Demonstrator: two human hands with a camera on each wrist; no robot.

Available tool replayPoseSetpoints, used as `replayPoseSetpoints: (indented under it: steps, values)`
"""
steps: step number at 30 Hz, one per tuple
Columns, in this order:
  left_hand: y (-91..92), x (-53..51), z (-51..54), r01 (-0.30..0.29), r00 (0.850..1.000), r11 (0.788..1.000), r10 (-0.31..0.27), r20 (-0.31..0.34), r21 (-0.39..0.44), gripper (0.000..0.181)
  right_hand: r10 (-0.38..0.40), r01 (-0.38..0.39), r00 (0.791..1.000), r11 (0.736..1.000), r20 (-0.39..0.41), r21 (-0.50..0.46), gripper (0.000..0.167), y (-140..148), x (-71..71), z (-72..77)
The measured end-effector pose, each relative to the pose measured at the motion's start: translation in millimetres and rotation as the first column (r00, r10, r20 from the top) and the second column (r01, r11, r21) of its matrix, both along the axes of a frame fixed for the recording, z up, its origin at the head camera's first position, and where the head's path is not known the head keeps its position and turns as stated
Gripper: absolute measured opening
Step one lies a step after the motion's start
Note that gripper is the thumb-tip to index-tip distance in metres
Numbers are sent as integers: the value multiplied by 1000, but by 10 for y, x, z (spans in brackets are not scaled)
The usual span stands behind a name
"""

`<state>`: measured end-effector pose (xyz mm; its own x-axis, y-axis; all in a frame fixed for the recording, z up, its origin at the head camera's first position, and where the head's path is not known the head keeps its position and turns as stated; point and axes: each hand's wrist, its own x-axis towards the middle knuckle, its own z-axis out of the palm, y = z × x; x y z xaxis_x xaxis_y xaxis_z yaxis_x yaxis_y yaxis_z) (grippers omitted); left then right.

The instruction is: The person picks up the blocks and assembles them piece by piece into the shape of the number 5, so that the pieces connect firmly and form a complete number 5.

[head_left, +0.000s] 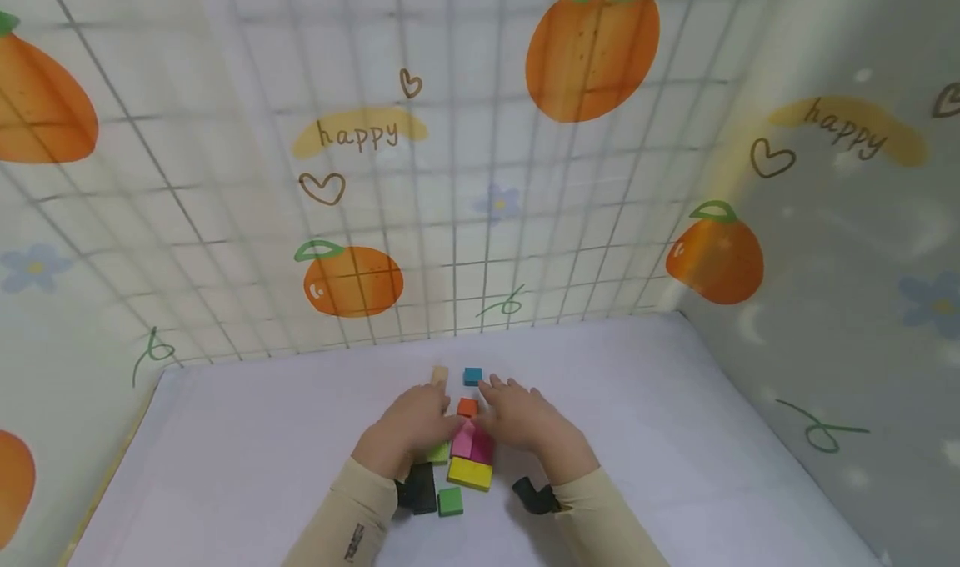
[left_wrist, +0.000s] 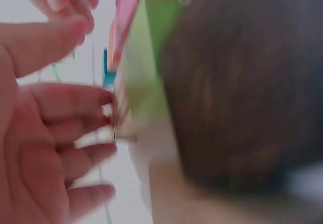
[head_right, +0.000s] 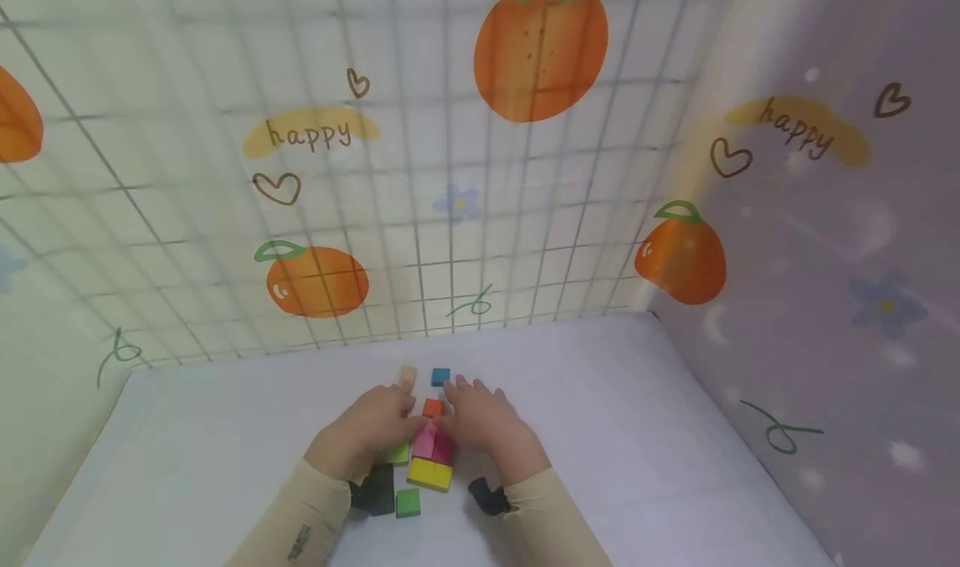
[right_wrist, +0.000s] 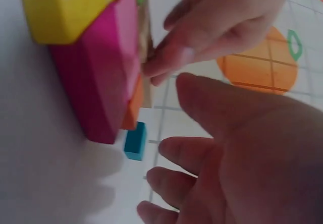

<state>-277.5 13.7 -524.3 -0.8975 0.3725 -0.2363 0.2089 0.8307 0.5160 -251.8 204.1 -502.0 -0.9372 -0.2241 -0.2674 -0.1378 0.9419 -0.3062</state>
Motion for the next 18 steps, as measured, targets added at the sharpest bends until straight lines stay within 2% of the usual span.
replayPoseSetpoints:
  steps: [3,4,7,11,15,18]
  values:
    - [-44,-11,54,3,1000,999,-4,18,38,32,9,-9,1000,1000,2,11,68,-13,-53,-85]
    - [-44,-2,74,0,1000,1000,0,9,23,31,10,-10,1000,1000,0,16,69,-16,-65,-110]
    - [8,72,127,4,997,997,-10,-75,-82,41,10,-10,1000,1000,-11,9,70,-24,-91,-160]
    - [130,173,156,28,980,967,-76,-182,-253,60,44,-42,998,999,-51,30,67,-40,-133,-153]
    - [184,187,152,51,964,930,-141,-226,-365,57,82,-79,995,995,-63,58,62,-72,-200,-98]
    - [142,138,120,66,962,918,-162,-219,-390,50,78,-78,997,996,-15,37,60,-92,-247,-80]
